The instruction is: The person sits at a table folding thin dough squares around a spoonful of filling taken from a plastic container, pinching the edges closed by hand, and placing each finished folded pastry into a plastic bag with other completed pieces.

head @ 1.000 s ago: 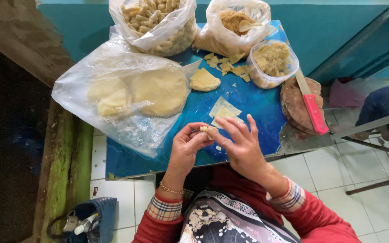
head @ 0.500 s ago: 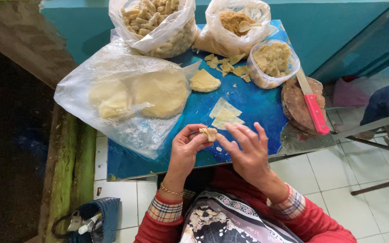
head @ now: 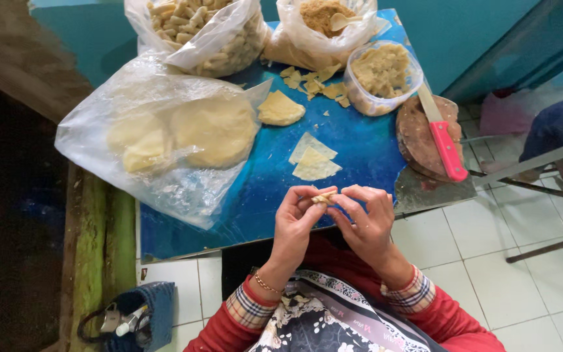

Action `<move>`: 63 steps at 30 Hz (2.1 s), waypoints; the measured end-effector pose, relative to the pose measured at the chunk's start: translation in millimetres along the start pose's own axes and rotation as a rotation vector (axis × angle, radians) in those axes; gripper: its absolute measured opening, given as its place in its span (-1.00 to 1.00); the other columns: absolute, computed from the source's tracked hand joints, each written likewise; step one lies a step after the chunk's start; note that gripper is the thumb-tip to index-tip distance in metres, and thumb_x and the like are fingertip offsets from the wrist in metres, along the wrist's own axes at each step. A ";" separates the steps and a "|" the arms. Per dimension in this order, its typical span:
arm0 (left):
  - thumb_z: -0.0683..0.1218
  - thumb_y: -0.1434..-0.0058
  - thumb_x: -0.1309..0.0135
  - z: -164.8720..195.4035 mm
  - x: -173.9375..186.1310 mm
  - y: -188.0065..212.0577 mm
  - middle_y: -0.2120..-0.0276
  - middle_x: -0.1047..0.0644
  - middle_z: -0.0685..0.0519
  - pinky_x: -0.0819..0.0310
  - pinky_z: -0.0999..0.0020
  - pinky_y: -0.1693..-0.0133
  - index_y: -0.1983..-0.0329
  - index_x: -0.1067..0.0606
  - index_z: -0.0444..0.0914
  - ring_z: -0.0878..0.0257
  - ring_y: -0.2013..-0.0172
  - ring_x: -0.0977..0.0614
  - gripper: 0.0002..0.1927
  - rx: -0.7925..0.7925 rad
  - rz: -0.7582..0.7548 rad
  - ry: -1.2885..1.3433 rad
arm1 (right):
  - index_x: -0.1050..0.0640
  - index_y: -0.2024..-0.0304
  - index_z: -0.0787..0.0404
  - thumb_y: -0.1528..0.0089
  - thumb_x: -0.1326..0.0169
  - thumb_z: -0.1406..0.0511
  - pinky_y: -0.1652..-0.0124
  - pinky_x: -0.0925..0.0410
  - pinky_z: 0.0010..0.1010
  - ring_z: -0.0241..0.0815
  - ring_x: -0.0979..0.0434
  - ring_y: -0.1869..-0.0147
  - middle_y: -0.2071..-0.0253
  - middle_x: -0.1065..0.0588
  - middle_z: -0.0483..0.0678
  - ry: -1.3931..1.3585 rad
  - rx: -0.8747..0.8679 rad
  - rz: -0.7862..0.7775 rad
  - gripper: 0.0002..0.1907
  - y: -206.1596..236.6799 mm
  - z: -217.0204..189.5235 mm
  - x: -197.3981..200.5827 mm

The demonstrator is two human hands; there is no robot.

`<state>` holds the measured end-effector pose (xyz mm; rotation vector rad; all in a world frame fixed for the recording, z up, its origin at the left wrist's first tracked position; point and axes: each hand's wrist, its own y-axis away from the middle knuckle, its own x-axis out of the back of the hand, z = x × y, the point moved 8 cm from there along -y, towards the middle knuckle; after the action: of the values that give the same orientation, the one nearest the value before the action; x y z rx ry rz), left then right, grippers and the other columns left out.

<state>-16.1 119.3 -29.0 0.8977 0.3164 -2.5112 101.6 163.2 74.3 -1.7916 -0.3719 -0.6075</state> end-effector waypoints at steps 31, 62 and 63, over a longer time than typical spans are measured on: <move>-0.18 -0.22 -0.16 46.8 -42.1 -4.5 0.30 -0.49 -0.02 -0.47 0.13 0.26 0.25 -0.52 -0.22 0.01 0.25 -0.58 -0.94 -0.488 -0.208 -1.327 | -0.63 0.23 0.14 -0.13 -0.32 0.31 0.22 -0.33 -0.23 -0.07 -0.50 0.18 0.25 -0.55 -0.12 -0.053 -0.122 -0.208 -0.83 23.3 34.0 -10.5; -0.18 -0.25 -0.19 36.8 -43.3 -19.5 0.31 -0.49 -0.03 -0.51 0.15 0.24 0.27 -0.54 -0.22 0.01 0.24 -0.60 -0.95 -0.446 -0.311 -1.313 | -0.60 0.20 0.12 -0.14 -0.31 0.33 0.28 -0.32 -0.23 -0.12 -0.51 0.22 0.23 -0.57 -0.17 0.039 -0.103 -0.209 -0.80 21.4 32.4 -5.2; -0.18 -0.26 -0.19 37.2 -42.4 -20.2 0.30 -0.50 -0.03 -0.52 0.16 0.23 0.26 -0.54 -0.22 0.01 0.25 -0.60 -0.95 -0.429 -0.313 -1.290 | -0.61 0.19 0.12 -0.12 -0.31 0.32 0.30 -0.31 -0.23 -0.12 -0.50 0.22 0.22 -0.58 -0.17 0.078 -0.050 -0.222 -0.79 21.6 28.2 -5.5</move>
<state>-17.0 138.0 27.9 -0.9994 0.5117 -2.5554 114.8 183.9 48.0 -1.7811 -0.5100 -0.8458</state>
